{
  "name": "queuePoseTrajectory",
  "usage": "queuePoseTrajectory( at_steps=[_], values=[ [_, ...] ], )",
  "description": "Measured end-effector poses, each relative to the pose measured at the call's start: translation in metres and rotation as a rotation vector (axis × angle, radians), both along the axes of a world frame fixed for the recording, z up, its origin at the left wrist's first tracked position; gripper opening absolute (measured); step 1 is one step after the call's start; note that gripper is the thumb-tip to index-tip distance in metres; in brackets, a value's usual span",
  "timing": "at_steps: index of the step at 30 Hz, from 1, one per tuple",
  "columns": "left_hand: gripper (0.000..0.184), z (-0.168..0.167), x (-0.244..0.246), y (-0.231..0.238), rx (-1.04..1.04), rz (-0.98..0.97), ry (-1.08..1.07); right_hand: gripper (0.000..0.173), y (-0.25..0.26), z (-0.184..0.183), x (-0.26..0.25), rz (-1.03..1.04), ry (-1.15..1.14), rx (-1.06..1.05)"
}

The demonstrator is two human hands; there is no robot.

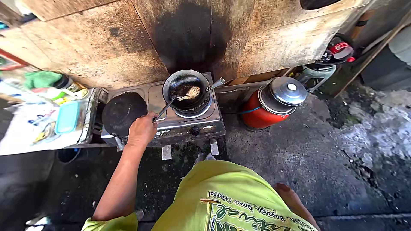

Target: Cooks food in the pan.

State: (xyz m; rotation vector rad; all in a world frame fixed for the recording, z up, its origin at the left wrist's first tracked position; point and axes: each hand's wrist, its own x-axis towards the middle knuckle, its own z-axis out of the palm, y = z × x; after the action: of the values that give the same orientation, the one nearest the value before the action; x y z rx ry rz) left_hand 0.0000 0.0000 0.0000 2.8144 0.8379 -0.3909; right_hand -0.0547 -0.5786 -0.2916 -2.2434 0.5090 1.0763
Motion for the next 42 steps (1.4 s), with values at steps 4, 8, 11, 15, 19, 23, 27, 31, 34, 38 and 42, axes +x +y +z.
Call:
queuePoseTrajectory(
  at_steps=[4,8,11,15,19,23,27,31,34,38,42],
  values=[
    [0.032,0.001,0.003,-0.04,0.075,0.1,0.063,0.046,-0.06,-0.011,0.031,-0.013,0.023,-0.007],
    [0.034,-0.004,0.011,-0.067,0.133,0.144,0.114,0.045,-0.105,-0.018,0.033,0.076,0.105,-0.066],
    [0.037,-0.008,0.012,-0.081,0.173,0.123,0.154,0.047,-0.119,-0.029,0.028,0.14,0.143,-0.115],
    [0.047,-0.017,0.004,-0.094,0.205,0.054,0.248,0.046,-0.103,-0.045,0.017,0.272,0.166,-0.117],
    [0.039,-0.026,-0.003,-0.077,0.085,0.11,0.127,0.045,-0.072,-0.062,0.03,0.494,0.109,0.008],
    [0.037,-0.017,-0.008,-0.066,0.057,0.152,0.057,0.044,-0.03,-0.034,0.067,0.246,0.066,-0.018],
    [0.038,-0.006,-0.009,-0.068,0.115,0.133,0.118,0.046,-0.016,-0.017,0.094,0.198,0.033,-0.01],
    [0.041,-0.007,-0.002,-0.072,0.127,0.113,0.219,0.045,-0.016,-0.014,0.097,0.179,0.03,-0.016],
    [0.04,-0.007,0.001,-0.071,0.109,0.116,0.224,0.046,-0.022,-0.015,0.082,0.209,0.071,-0.038],
    [0.04,-0.009,0.0,-0.07,0.089,0.107,0.222,0.048,-0.037,-0.026,0.058,0.281,0.189,-0.106],
    [0.04,-0.013,-0.001,-0.073,0.082,0.106,0.228,0.047,-0.056,-0.039,0.046,0.331,0.211,-0.12]
  ],
)
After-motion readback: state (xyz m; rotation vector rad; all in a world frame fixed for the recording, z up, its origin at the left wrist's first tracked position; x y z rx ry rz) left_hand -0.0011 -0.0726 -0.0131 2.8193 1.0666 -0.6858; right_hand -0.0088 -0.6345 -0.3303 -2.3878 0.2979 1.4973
